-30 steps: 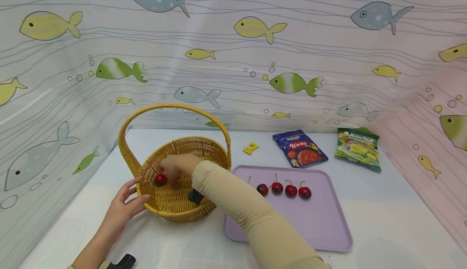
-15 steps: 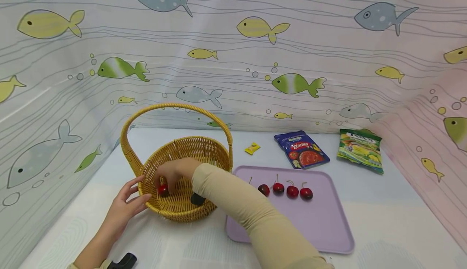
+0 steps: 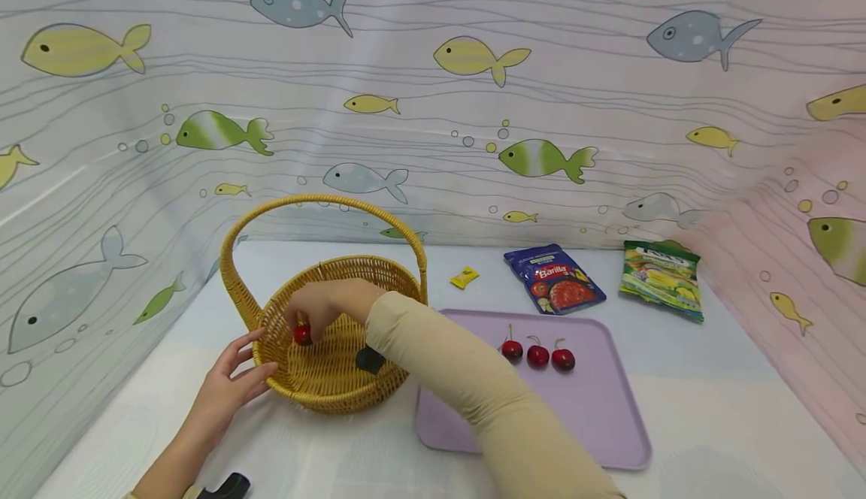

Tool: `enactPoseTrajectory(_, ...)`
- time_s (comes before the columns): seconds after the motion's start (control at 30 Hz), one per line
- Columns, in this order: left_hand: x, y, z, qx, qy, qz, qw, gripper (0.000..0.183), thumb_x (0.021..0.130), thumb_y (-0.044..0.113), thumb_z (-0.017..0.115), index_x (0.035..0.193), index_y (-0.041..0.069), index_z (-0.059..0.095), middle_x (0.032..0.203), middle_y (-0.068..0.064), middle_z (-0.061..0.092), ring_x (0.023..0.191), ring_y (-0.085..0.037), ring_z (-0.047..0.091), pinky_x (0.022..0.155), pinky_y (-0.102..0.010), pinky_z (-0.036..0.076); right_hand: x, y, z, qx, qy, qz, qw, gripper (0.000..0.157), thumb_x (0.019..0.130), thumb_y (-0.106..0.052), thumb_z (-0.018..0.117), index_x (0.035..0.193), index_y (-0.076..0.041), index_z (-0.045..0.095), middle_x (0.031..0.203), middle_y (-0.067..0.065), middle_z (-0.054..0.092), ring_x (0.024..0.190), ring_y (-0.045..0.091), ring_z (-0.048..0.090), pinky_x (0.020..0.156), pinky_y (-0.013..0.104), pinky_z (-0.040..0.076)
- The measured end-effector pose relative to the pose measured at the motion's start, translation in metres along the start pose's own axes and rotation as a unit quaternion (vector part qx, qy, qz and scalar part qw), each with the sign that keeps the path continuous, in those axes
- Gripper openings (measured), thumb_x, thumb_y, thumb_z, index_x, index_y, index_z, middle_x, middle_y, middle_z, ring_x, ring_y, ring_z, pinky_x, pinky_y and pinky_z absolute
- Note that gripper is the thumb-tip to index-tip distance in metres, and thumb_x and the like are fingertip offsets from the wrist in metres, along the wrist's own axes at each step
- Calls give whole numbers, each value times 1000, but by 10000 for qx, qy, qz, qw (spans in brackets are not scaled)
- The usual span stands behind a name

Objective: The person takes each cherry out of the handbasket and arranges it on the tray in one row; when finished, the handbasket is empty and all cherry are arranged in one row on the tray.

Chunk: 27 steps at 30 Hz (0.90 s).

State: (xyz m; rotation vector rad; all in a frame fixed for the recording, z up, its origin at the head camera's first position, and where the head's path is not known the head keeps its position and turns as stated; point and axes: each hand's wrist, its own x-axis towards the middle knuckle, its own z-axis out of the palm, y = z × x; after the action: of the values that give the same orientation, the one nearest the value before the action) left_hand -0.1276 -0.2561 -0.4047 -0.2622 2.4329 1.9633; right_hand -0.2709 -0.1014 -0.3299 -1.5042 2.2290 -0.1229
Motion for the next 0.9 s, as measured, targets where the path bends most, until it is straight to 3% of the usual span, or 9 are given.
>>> enactPoseTrajectory(0.3,-1,2,1,102,46,-65,9999,64,91,17,61,145,15,26,138,-22,26,116,-31,46,81,-29,52,-55,-9,-7,132,392,-212,9989,35,82,-10,71,116,-12,62,94,-6,59,86,6,53,72,15,44)
enactPoseTrajectory(0.67,-2,1,0,111,63,-154,9998,66,90,21,63,145,16,25,140,-22,23,117,-29,45,81,-29,52,-132,-3,11,285,897,-434,9946,34,82,-11,72,114,-11,62,102,-5,59,92,6,53,80,15,44)
enactPoseTrajectory(0.9,-1,0,2,47,38,-135,9999,67,90,20,64,145,16,26,140,-21,23,103,-10,52,80,-27,52,-183,12,25,368,1251,-257,9911,32,82,-13,72,113,-11,63,104,-6,59,92,6,53,81,16,45)
